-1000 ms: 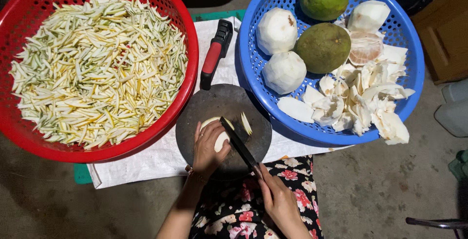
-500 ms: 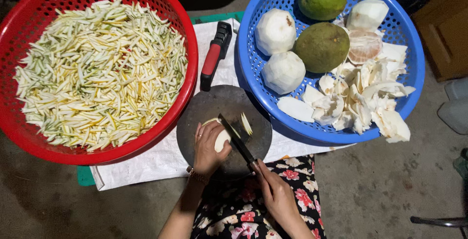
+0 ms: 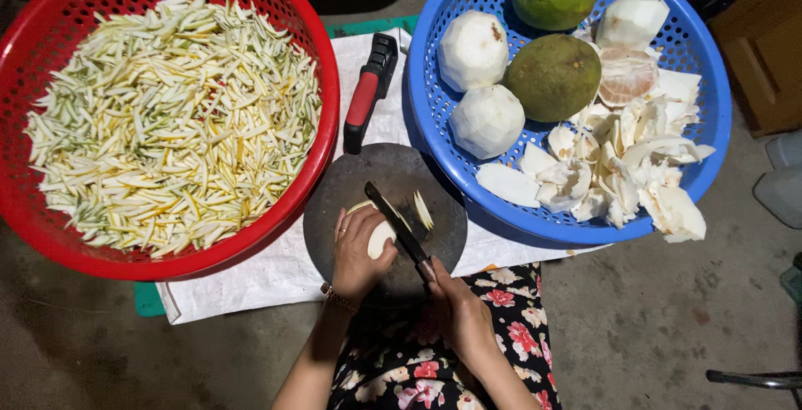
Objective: The person slices a peeled white vegetable into thin strips using a knife on a round cutting board. The sliced pieces are collected in a red basket. The person occasionally pauses to wipe the knife with a yellow cloth.
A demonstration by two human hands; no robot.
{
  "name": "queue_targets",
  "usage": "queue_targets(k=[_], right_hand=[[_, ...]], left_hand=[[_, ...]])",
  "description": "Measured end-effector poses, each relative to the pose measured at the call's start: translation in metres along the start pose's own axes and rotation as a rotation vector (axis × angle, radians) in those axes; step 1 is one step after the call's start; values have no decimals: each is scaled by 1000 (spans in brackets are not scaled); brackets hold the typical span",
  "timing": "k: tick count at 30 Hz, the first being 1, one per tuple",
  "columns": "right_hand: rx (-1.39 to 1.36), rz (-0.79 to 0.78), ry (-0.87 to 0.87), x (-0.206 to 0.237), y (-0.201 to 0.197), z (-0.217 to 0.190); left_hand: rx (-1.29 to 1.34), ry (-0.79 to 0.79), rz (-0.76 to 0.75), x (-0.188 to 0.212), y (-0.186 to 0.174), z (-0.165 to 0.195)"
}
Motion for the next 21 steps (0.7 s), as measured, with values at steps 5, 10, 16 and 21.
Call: queue_targets(k=[5, 10, 16, 21], right_hand=[[-287, -17, -152, 8, -11, -4], [-40, -47, -12, 36, -21, -6], [63, -31, 52, 40, -18, 0], [16, -61, 102, 43, 4, 16]], left_hand=[[10, 0, 28, -1, -4, 1], [-5, 6, 18, -1, -4, -1], [14, -2, -3, 0, -1, -3], [48, -11, -25, -1, -14, 1]])
Point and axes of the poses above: each hand's wrist, its own x-axis away from the middle knuckle, its own y-axis out of the palm, z = x × y, the point moved 4 cm from there along -x, towards the middle knuckle, and after that the axes turned 6 degrees about y, right-handed, at the moved point
